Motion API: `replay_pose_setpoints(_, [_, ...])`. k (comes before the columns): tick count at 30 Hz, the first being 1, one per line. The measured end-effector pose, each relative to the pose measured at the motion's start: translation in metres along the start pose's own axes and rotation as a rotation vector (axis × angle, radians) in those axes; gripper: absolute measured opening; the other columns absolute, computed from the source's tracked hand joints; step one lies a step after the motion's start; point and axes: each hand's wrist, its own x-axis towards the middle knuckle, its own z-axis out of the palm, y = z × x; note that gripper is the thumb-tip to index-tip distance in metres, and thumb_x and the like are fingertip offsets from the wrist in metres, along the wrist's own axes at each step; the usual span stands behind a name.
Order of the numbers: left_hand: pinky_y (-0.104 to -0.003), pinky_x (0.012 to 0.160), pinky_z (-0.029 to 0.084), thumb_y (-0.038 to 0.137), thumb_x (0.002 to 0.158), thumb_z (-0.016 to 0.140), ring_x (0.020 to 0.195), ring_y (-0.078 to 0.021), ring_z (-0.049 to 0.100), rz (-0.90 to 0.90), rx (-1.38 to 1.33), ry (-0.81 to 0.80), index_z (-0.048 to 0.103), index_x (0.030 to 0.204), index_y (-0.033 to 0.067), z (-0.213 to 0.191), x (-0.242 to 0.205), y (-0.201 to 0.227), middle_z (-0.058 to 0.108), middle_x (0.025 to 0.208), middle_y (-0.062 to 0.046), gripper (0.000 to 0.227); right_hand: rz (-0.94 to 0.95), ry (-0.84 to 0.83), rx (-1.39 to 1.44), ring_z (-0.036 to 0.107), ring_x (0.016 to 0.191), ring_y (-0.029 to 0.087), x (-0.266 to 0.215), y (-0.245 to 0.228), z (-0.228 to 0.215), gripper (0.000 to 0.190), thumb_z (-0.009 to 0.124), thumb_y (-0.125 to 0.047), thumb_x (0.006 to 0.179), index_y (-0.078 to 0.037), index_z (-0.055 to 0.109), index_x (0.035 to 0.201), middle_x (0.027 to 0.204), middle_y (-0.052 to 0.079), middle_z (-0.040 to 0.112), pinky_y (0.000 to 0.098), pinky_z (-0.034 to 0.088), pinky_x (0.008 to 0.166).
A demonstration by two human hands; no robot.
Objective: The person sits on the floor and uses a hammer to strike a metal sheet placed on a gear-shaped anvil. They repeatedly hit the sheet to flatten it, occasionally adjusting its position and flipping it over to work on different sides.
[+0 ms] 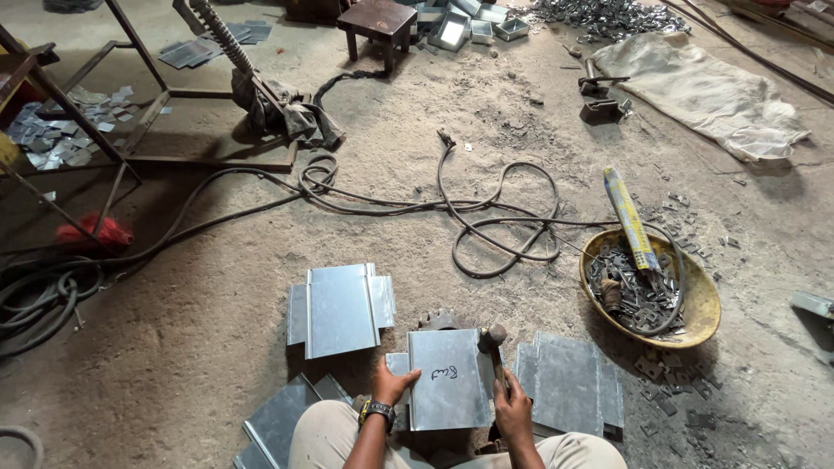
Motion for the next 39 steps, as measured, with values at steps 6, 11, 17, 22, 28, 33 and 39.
replay_pose_setpoints(6, [-0.040, 0.095, 0.058, 0.047, 0.054, 0.099, 0.108, -0.0338, 0.072, -0.003, 0.098, 0.032, 0.050, 0.139, -0.0034, -0.002, 0.003, -0.002, 0.069, 0.119, -0.028, 0.110, -0.001, 0.004, -0.021, 0.061, 0.059, 0.017, -0.001, 0.004, 0.004, 0.047, 0.062, -0.031, 0.095, -0.012, 0.063, 0.138, 0.072, 0.013, 0.071, 0.0357, 0.050, 0.058])
replay_pose_setpoints(11, [-0.040, 0.094, 0.059, 0.045, 0.054, 0.097, 0.105, -0.0320, 0.075, -0.001, 0.022, 0.000, 0.053, 0.136, -0.0033, -0.001, 0.003, -0.002, 0.073, 0.117, -0.025, 0.105, 0.013, -0.028, -0.024, 0.062, 0.058, 0.017, -0.002, -0.002, 0.004, 0.044, 0.060, -0.030, 0.096, -0.012, 0.063, 0.137, 0.074, 0.013, 0.073, 0.0361, 0.050, 0.057])
replay_pose_setpoints(17, [-0.040, 0.092, 0.058, 0.044, 0.056, 0.099, 0.105, -0.0336, 0.073, 0.017, 0.041, 0.019, 0.049, 0.137, -0.0041, -0.001, 0.002, -0.003, 0.070, 0.118, -0.027, 0.106, 0.148, -0.217, -0.071, 0.062, 0.054, 0.022, -0.006, -0.004, 0.016, 0.040, 0.048, -0.030, 0.101, -0.019, 0.056, 0.139, 0.082, 0.014, 0.075, 0.0440, 0.055, 0.053])
replay_pose_setpoints(22, [-0.044, 0.088, 0.058, 0.044, 0.055, 0.099, 0.101, -0.0384, 0.073, 0.159, 0.096, 0.102, 0.057, 0.126, -0.0017, -0.003, 0.000, 0.003, 0.072, 0.113, -0.026, 0.094, -0.235, -0.041, -0.040, 0.066, 0.056, 0.012, -0.006, -0.006, 0.023, 0.039, 0.056, -0.035, 0.102, -0.010, 0.061, 0.131, 0.079, 0.014, 0.076, 0.0333, 0.053, 0.052])
replay_pose_setpoints(28, [-0.042, 0.089, 0.060, 0.044, 0.055, 0.096, 0.099, -0.0355, 0.075, 0.080, 0.067, 0.088, 0.060, 0.121, 0.0010, 0.000, -0.004, 0.002, 0.075, 0.109, -0.023, 0.087, 0.157, -0.177, 0.043, 0.054, 0.051, 0.021, -0.009, -0.010, 0.007, 0.043, 0.056, -0.038, 0.102, -0.013, 0.058, 0.137, 0.082, 0.018, 0.073, 0.0426, 0.050, 0.051])
replay_pose_setpoints(33, [-0.043, 0.090, 0.060, 0.046, 0.055, 0.095, 0.101, -0.0365, 0.075, 0.065, 0.066, 0.093, 0.059, 0.123, -0.0025, 0.004, -0.001, 0.000, 0.074, 0.111, -0.025, 0.091, -0.342, 0.062, 0.114, 0.058, 0.065, 0.009, -0.011, -0.015, 0.000, 0.033, 0.064, -0.032, 0.100, -0.005, 0.068, 0.120, 0.079, 0.009, 0.072, 0.0316, 0.050, 0.058])
replay_pose_setpoints(39, [-0.044, 0.094, 0.057, 0.052, 0.053, 0.096, 0.108, -0.0401, 0.071, 0.048, 0.175, 0.104, 0.056, 0.129, -0.0022, 0.001, -0.001, -0.001, 0.070, 0.116, -0.028, 0.101, -0.078, -0.027, 0.055, 0.053, 0.054, 0.013, -0.012, -0.008, 0.011, 0.035, 0.064, -0.031, 0.098, -0.006, 0.068, 0.122, 0.072, 0.012, 0.070, 0.0355, 0.043, 0.053])
